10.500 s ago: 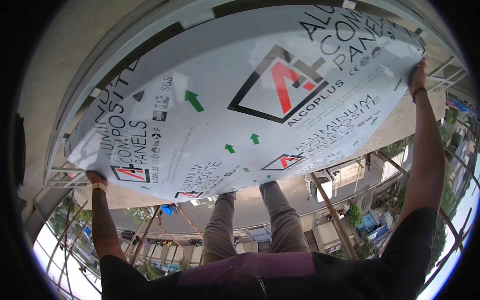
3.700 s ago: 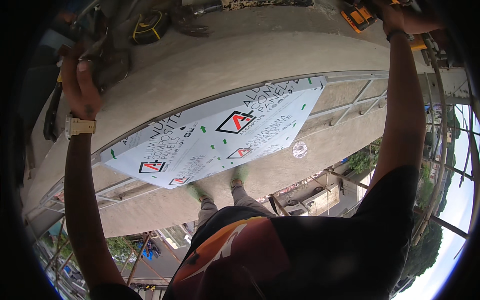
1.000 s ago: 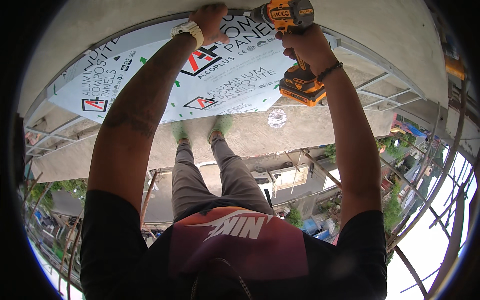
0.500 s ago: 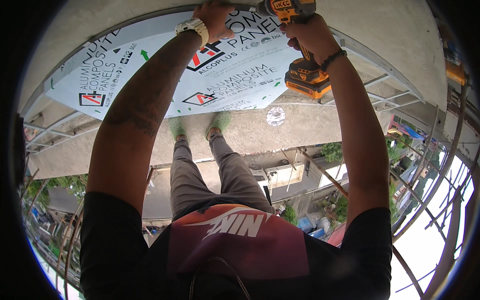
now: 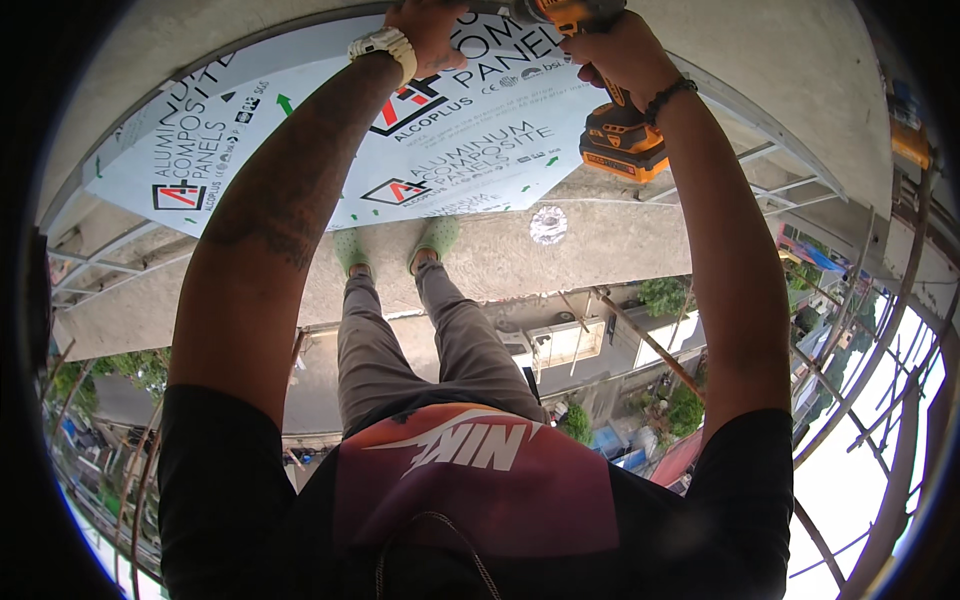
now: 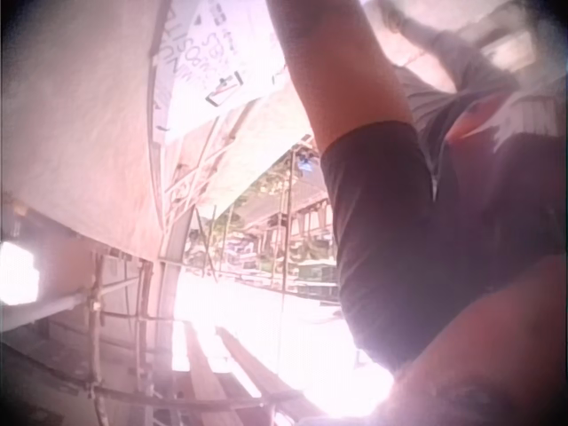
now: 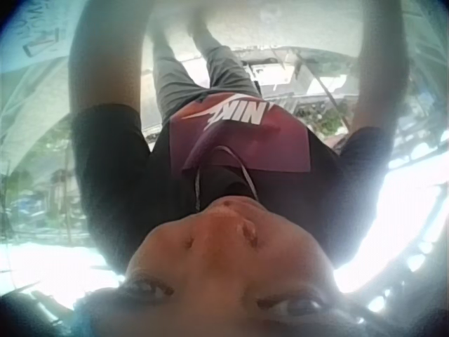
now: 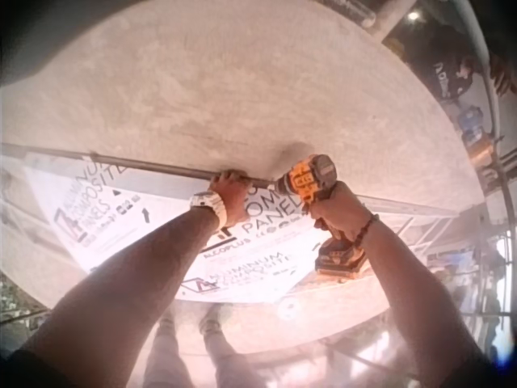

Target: The person lifts and positions a large aluminum composite panel onto a metal framework on a building exterior. They align the panel and use a cordless drill to fasten it to the structure.

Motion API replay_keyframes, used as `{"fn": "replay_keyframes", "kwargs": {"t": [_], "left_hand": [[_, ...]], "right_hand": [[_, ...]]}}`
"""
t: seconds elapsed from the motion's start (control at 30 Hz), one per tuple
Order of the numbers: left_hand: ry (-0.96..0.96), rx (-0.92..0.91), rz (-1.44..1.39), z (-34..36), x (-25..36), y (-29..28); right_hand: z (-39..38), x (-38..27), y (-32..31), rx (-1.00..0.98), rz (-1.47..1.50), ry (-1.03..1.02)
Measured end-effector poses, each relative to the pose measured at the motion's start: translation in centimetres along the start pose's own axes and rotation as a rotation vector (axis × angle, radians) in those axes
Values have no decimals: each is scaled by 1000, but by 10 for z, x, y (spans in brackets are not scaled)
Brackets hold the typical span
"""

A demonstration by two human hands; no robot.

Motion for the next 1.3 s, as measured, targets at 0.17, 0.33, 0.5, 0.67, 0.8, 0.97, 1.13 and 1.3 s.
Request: {"fn": "replay_keyframes", "kwargs": {"t": [0.17,0.33,0.5,0.67,0.8,0.97,1.13,1.3], "left_hand": [[-8,9,2,1,4,-6],[-18,8,8,0,2,-7],[7,50,6,0,2,-4],[-5,12,-10,1,2,-2],[-11,30,11,1,-2,-2],[-14,-9,23,5,5,-1],[-13,-24,26,4,3,-3],[-21,-6,9,1,0,-5]], "right_hand": [[9,-10,-12,-92,-237,134],[12,-39,-15,-70,-171,138],[13,-48,-15,-83,-255,134],[12,-45,-19,-60,-263,220],[9,-56,-17,-60,-253,226],[11,-49,-19,-56,-244,257],[17,-45,-20,-117,-221,215],[16,-49,-21,-91,-237,227]]}}
Point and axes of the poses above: each hand's wrist, its own z-axis towards the middle knuckle, its own y-axis out of the palm, x = y × z, the point moved 10 cm from there along z, towards the middle knuckle, and after that the axes turned 9 degrees about -x, right-handed, at the moved point
